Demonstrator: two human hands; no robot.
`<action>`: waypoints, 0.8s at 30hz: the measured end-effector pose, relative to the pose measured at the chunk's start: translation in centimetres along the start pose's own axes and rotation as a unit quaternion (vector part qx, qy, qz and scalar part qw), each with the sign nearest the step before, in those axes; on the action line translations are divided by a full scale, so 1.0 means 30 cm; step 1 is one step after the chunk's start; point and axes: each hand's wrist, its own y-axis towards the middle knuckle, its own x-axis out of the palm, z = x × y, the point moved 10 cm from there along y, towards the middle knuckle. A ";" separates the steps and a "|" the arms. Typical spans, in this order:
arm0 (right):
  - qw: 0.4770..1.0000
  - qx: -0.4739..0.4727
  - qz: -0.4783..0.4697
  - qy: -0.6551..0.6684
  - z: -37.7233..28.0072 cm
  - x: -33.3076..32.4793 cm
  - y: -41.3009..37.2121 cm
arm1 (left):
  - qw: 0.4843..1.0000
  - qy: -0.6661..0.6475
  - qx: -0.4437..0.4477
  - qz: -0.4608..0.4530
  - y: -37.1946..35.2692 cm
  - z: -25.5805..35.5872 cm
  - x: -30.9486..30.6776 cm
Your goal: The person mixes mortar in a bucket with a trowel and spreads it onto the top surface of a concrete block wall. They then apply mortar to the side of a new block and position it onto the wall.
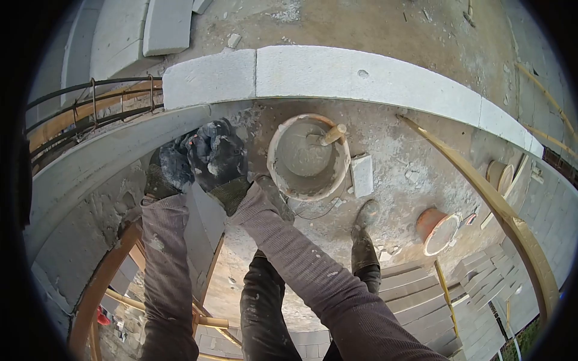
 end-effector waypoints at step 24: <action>0.933 0.151 -0.167 0.281 -0.109 -0.190 0.113 | 0.699 0.659 0.268 -0.074 -0.012 0.211 0.652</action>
